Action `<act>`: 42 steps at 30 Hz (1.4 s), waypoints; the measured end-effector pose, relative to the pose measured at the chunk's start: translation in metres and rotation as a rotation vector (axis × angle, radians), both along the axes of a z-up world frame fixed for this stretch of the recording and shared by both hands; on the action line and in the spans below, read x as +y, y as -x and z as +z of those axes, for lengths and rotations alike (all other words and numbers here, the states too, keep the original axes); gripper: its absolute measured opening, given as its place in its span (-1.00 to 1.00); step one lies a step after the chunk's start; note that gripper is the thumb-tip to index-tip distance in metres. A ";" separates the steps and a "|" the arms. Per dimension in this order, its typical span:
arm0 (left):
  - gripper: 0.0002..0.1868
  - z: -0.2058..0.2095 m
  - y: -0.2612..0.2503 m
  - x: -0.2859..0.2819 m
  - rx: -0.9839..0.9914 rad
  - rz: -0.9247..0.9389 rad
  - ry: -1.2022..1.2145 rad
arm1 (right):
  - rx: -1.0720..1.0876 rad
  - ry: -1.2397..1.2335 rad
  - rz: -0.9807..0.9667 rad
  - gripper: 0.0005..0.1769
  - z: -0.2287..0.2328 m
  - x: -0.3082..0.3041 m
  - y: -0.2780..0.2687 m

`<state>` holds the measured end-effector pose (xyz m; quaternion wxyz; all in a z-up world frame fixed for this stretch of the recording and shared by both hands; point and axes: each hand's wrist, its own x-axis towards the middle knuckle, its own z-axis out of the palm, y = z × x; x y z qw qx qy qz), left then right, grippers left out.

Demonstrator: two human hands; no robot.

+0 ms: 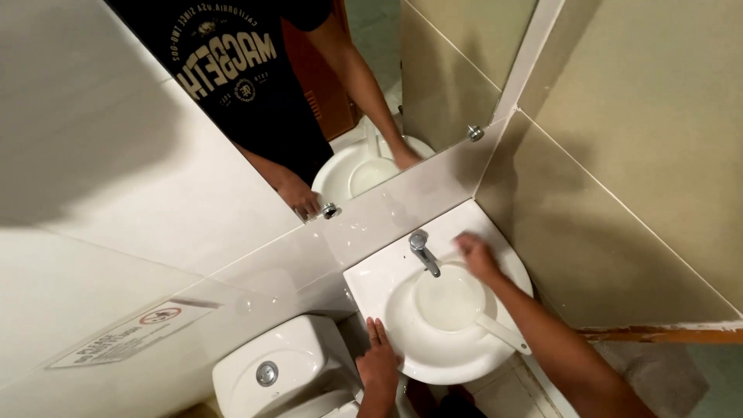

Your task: Scrubbing the sink and toilet bowl with a toothbrush and rinsing them with water from a dipper.

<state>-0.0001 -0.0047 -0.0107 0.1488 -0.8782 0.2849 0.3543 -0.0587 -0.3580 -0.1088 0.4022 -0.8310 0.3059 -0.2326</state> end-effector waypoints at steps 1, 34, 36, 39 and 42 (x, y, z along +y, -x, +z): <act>0.09 0.001 -0.001 0.000 -0.002 0.001 0.001 | -0.002 0.001 0.001 -0.73 -0.001 -0.004 -0.001; -0.03 0.024 0.001 -0.002 0.056 0.036 0.009 | 0.273 -0.177 -0.057 -0.72 0.064 0.101 0.053; 0.04 0.022 0.004 0.001 0.026 0.009 0.030 | 0.503 -0.493 -0.140 -0.74 0.108 0.133 0.063; -0.01 0.009 0.003 0.001 0.008 0.019 0.059 | 0.351 -0.469 -0.011 -0.82 0.095 0.163 0.067; -0.01 0.015 0.003 0.001 0.005 -0.007 0.049 | 0.149 -0.513 -0.120 -0.76 0.059 0.166 0.041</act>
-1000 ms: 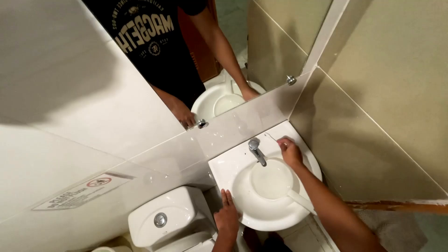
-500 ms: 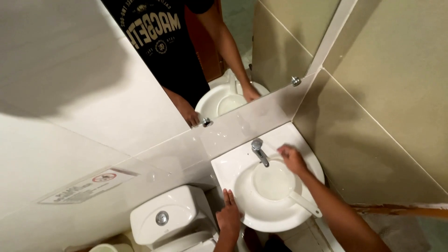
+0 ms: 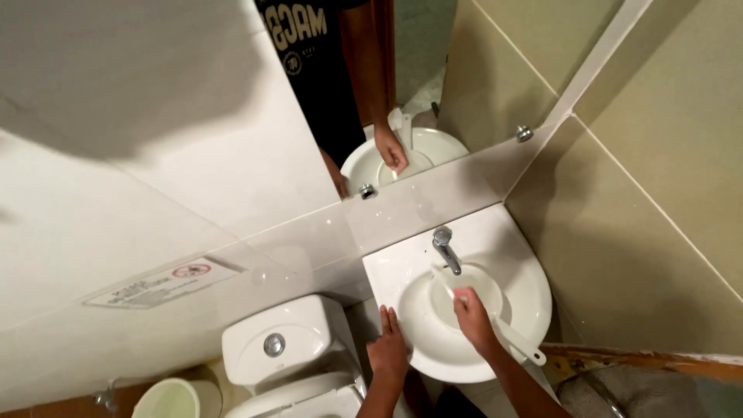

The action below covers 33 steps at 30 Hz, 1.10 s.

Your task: Scrubbing the sink and toilet bowl with a toothbrush and rinsing them with water from a dipper.

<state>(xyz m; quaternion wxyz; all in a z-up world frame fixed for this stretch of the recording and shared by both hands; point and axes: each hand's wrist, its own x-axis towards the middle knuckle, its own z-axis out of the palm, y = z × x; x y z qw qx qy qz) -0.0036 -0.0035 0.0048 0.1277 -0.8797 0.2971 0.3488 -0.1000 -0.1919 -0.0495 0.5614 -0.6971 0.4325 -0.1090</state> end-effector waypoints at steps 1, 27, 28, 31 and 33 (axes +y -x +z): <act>-0.01 -0.001 0.000 0.001 0.004 0.005 -0.003 | 0.004 -0.003 0.005 -0.76 0.001 0.000 -0.016; 0.07 0.003 0.009 0.034 -0.018 0.314 0.398 | -0.004 -0.082 0.011 -0.84 -0.050 0.058 0.008; 0.07 0.005 0.016 0.041 -0.021 0.320 0.396 | -0.006 -0.084 0.017 -0.84 -0.027 0.069 0.014; -0.19 0.000 0.031 0.058 0.002 0.522 0.641 | 0.020 -0.367 -0.018 -0.71 0.026 0.094 0.022; -0.44 -0.020 0.039 0.067 0.092 0.689 0.760 | -0.048 -0.422 -0.008 -0.68 0.041 0.105 0.021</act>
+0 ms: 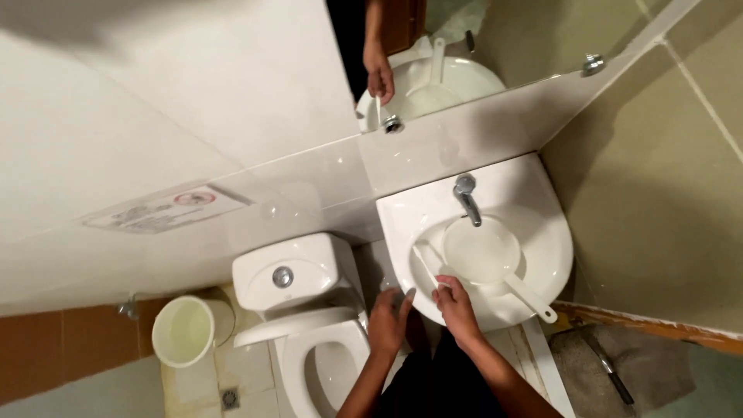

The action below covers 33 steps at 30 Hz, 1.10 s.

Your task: Scrubbing the sink and toilet bowl with a toothbrush and rinsing them with water from a dipper.

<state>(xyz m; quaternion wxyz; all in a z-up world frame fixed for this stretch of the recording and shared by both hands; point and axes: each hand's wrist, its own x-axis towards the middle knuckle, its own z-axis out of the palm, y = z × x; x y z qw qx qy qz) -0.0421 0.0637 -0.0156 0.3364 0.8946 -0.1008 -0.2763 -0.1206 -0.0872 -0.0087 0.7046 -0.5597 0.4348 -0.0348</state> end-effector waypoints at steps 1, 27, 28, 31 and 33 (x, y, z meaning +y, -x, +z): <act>-0.44 0.002 0.002 -0.003 0.001 0.012 -0.005 | 0.001 -0.005 0.012 -0.68 -0.005 0.000 -0.006; -0.37 0.009 -0.112 -0.059 -0.106 -0.277 -0.249 | 0.026 0.761 0.339 -0.64 0.004 -0.020 0.071; -0.37 0.000 -0.113 -0.052 -0.112 -0.277 -0.246 | 0.021 0.765 0.337 -0.64 0.007 -0.025 0.075; -0.57 -0.018 -0.127 -0.039 -0.094 -0.306 -0.313 | 0.067 0.605 0.291 -0.64 0.017 -0.032 0.086; -0.49 -0.019 -0.153 -0.038 -0.143 -0.093 -0.269 | 0.174 0.547 0.339 -0.60 0.029 -0.033 0.085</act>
